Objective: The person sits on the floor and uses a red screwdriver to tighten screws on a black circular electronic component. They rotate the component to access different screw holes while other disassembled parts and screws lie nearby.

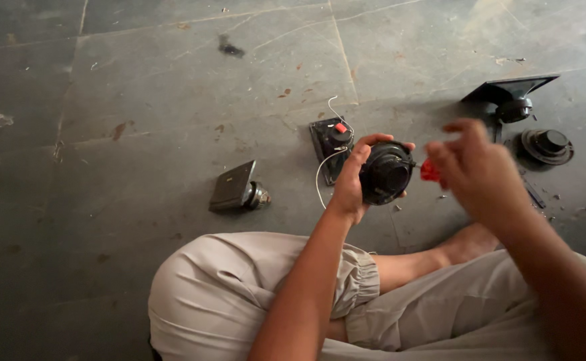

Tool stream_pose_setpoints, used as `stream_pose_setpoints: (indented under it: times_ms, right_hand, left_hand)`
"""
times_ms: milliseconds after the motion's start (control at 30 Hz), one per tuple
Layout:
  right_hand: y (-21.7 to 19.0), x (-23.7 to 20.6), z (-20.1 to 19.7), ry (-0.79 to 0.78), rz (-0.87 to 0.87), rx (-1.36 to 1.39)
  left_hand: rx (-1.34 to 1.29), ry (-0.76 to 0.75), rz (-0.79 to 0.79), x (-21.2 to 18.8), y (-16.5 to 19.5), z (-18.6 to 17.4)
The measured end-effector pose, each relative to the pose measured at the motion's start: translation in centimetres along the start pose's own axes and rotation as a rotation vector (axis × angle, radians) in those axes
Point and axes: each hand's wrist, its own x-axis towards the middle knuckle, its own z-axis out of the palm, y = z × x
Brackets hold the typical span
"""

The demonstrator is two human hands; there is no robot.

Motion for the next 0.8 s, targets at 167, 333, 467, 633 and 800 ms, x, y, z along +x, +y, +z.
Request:
stream_pose_setpoints:
  times_ms: [167, 333, 467, 633, 800]
  right_hand:
    - [-0.6, 0.0, 1.0, -0.105, 0.099, -0.239]
    - [0.6, 1.1, 0.6, -0.200, -0.044, -0.313]
    - [1.1, 1.0, -0.4, -0.092, -0.078, -0.240]
    - [0.3, 0.3, -0.5, -0.010, -0.253, -0.453]
    - [-0.4, 0.3, -0.4, -0.078, -0.245, -0.571]
  left_hand:
    - [-0.011, -0.005, 0.052, 0.1, -0.1, -0.1]
    - [0.009, -0.022, 0.031, 0.2, 0.1, -0.1]
    - [0.060, -0.039, 0.008, 0.2, 0.2, -0.1]
    - [0.083, -0.018, -0.026, 0.2, 0.2, 0.0]
    - [0.111, -0.001, -0.024, 0.2, 0.4, 0.1]
